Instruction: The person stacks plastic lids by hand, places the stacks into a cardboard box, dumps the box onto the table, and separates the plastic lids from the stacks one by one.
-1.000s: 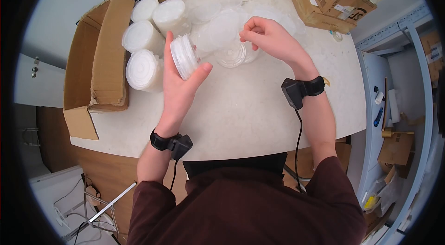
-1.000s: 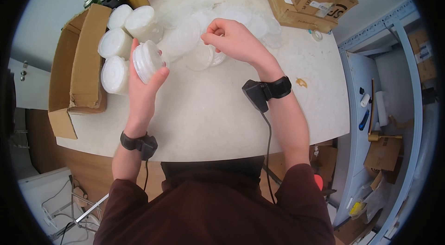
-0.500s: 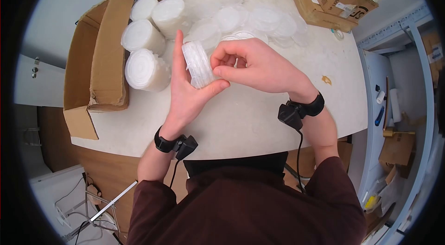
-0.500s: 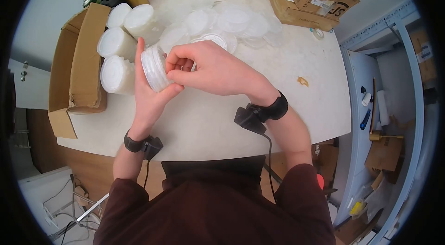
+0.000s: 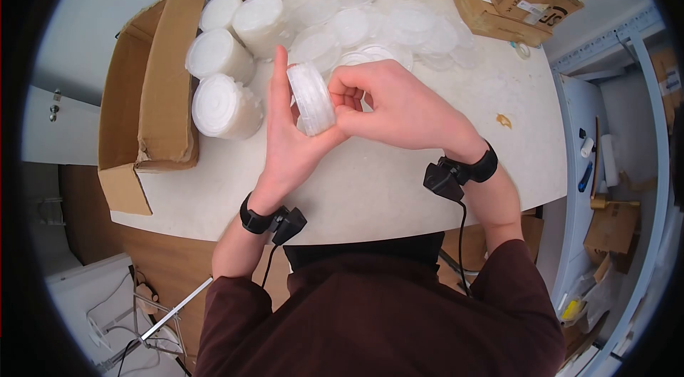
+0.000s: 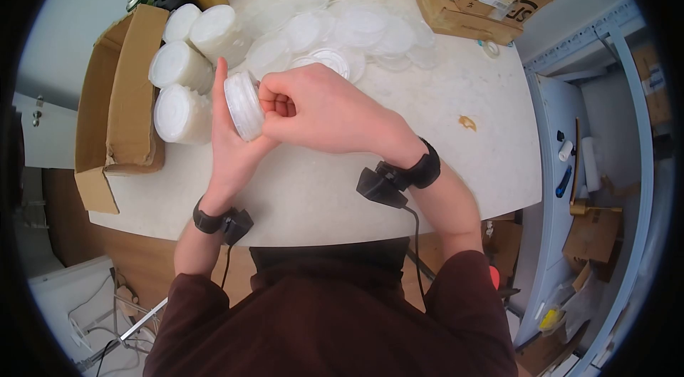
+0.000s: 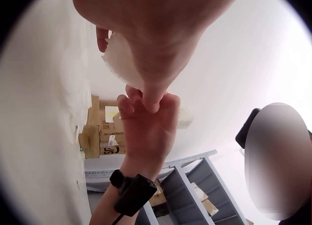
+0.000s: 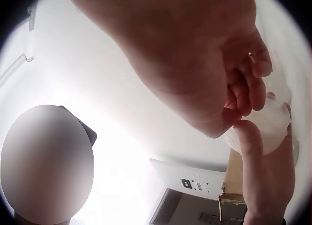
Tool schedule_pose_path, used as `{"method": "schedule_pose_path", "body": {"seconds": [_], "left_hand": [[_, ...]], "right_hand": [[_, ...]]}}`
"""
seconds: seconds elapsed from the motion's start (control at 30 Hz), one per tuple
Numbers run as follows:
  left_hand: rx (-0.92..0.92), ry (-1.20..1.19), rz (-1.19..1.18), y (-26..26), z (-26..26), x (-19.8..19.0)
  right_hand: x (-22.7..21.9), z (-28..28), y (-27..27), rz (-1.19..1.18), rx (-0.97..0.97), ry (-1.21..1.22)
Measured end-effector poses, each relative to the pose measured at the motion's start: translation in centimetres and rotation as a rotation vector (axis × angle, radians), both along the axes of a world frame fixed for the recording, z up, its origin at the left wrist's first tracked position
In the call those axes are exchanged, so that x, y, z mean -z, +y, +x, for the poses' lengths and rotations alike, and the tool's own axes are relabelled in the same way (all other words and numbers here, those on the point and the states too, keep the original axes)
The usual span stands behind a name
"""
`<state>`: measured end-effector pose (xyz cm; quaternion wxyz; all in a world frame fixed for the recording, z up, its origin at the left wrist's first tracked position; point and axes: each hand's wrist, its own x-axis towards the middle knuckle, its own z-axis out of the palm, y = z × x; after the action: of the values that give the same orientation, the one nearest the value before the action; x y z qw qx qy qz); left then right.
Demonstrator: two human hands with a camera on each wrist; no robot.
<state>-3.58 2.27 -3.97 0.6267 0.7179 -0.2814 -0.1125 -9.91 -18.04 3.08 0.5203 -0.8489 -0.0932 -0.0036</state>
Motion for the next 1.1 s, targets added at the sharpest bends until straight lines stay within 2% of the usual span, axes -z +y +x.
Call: {"method": "schedule_pose_path", "body": {"seconds": [0.03,0.1,0.23,0.37,0.43,0.47,0.53,0.57,0.63,0.67,0.73,0.8,0.93,1.0,1.1], "left_hand": [[0.003,-0.001,-0.001,0.0,0.0,-0.3],[0.126,0.165,-0.114,0.3,0.1,-0.8],[0.128,0.165,-0.168,0.4,0.5,-0.6],[0.035,0.231,-0.148,0.6,0.6,-1.3],[0.004,0.221,-0.142,0.7,0.6,-1.3],[0.003,0.211,-0.116,0.7,0.6,-1.2],[0.001,0.199,-0.09,0.7,0.5,-0.9],[-0.003,0.13,-0.085,0.6,0.4,-0.6],[-0.01,0.065,-0.079,0.6,0.4,-0.2],[0.001,0.026,-0.087,0.5,0.4,-0.1],[0.016,-0.008,-0.092,0.4,0.2,-0.1],[0.05,0.142,-0.105,0.4,-0.2,-0.9],[0.059,0.207,-0.132,0.1,-0.3,-1.0],[0.052,0.041,-0.108,0.3,0.1,0.0],[0.046,0.002,-0.123,0.1,-0.1,0.3]], "right_hand": [[-0.1,0.1,-0.2,0.024,-0.017,0.041],[0.2,0.4,-0.6,0.068,-0.027,0.052],[0.0,0.7,-1.8,0.161,-0.044,0.146],[0.3,1.6,-4.5,0.188,-0.012,0.203],[1.2,2.1,-5.6,0.207,0.153,0.209],[2.1,2.4,-5.7,0.207,0.15,0.208],[3.0,2.9,-5.3,0.019,0.462,0.0],[2.7,2.8,-5.0,0.019,0.461,-0.002],[1.6,1.9,-4.1,0.021,0.308,-0.004],[0.9,1.5,-3.4,0.021,0.306,-0.001],[-0.2,0.6,-1.9,0.187,-0.087,0.063],[-0.7,0.2,-0.9,0.162,-0.122,0.073],[-0.2,0.3,-0.8,0.174,-0.148,0.099],[-0.3,0.4,-0.9,0.191,-0.123,0.119],[-0.1,0.4,-1.0,0.212,-0.095,0.135]]}}
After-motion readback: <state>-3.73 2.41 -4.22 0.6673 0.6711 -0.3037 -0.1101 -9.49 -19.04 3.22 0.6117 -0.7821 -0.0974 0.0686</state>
